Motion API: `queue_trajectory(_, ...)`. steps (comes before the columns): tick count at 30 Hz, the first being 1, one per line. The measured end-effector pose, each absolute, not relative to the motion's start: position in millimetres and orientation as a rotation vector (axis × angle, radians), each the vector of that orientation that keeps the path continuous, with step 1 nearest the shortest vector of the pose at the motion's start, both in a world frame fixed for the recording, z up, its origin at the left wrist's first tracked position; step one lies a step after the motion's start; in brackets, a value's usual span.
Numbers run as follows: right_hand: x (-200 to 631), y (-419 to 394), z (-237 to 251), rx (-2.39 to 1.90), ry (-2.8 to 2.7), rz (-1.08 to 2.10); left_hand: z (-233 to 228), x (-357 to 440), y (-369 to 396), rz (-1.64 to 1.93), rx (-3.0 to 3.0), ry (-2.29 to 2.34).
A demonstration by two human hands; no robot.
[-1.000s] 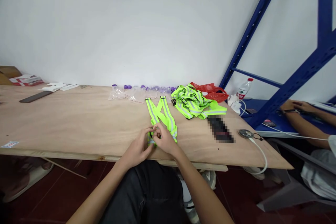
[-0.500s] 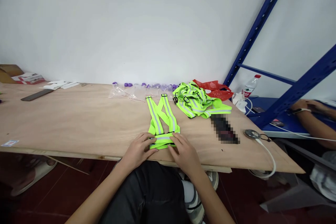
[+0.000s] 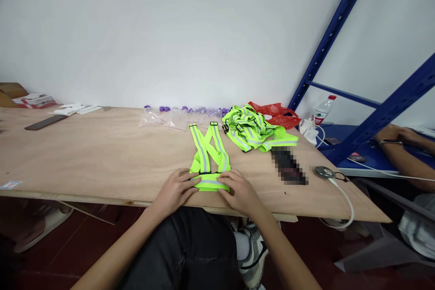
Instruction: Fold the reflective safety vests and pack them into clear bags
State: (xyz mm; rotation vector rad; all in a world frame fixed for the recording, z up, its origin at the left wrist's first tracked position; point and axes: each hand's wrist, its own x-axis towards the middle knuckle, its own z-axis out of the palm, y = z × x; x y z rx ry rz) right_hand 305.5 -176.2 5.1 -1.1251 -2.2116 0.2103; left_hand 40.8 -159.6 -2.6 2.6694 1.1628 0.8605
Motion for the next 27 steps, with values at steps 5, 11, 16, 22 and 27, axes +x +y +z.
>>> queue_trajectory(5, 301, -178, 4, -1.153, -2.198, 0.271, -10, 40, -161, 0.853, 2.577, 1.170)
queue_trajectory(11, 300, -195, 1, -1.217, -2.236, 0.319, -15, 33, -175, 0.880, 2.570, 1.196)
queue_trajectory(16, 297, -217, -8, -1.194, -2.261, 0.218, -9, 26, -194, 0.812, 2.676, 1.189)
queue_trajectory(22, 288, -231, -20, -1.175, -2.254, 0.056, -14, 28, -209, 0.728, 2.748, 1.237)
queue_trajectory(27, 288, -229, -20, -1.155, -2.233, 0.014, -24, 27, -205, 0.840, 2.756, 1.225)
